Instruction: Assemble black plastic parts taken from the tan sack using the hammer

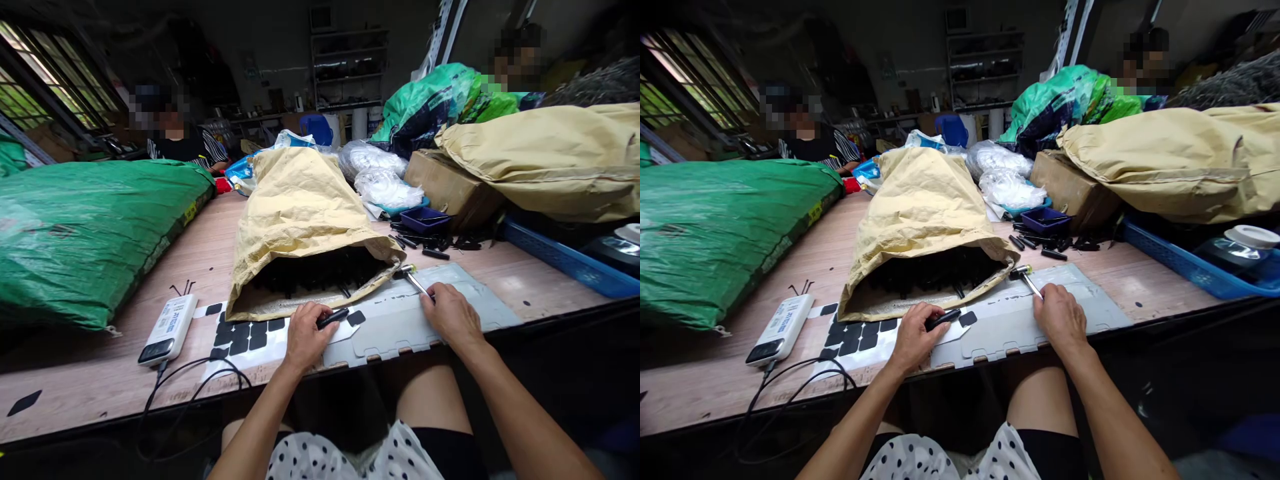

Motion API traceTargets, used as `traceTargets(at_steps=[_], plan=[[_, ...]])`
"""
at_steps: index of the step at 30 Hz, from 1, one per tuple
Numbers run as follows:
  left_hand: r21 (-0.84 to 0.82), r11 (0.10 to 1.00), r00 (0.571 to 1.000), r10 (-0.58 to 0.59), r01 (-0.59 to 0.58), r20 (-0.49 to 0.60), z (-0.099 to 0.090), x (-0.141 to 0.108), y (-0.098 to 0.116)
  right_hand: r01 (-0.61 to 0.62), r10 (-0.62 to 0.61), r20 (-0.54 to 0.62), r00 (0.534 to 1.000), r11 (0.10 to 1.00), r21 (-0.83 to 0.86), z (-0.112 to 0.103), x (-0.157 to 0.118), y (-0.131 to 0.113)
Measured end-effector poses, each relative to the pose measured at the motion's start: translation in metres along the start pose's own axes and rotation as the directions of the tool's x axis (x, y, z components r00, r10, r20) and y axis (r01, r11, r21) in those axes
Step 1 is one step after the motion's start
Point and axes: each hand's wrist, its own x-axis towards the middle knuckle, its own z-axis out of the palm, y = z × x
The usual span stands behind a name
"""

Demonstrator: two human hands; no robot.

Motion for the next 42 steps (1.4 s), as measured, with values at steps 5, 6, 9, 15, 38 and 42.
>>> traceTargets(at_steps=[5, 6, 9, 15, 38, 42], plan=[[-0.027, 1.000, 1.000, 0.006, -0.006, 0.005, 0.000, 0.000, -0.004, -0.058, 0.064, -0.148, 0.987, 0.997, 0.040, -0.013, -0.023, -0.002], [-0.027, 1.000, 1.000, 0.010, -0.010, 0.009, 0.000, -0.001, -0.004, -0.073, 0.090, -0.159, 0.983, 0.991, 0.108, -0.017, -0.030, -0.005], [-0.026, 1.000, 1.000, 0.011, -0.010, 0.022, 0.000, -0.001, -0.004, -0.026, 0.069, -0.102, 0.992, 0.926, 0.376, -0.025, -0.053, -0.024], [-0.030, 1.000, 0.999, 0.001, 0.000, 0.047, 0.001, -0.001, -0.006, 0.352, -0.337, -0.128, 0.933, 0.769, 0.533, -0.021, -0.088, -0.073], [-0.074, 0.995, 0.997, -0.057, 0.060, 0.049, 0.001, 0.000, -0.005, 0.439, -0.395, -0.197, 0.897, 0.849, 0.295, -0.013, -0.103, -0.082], [-0.066, 0.997, 0.998, -0.045, 0.048, 0.043, 0.000, -0.001, -0.003, 0.363, -0.316, -0.202, 0.927, 0.890, 0.277, -0.015, -0.095, -0.069]])
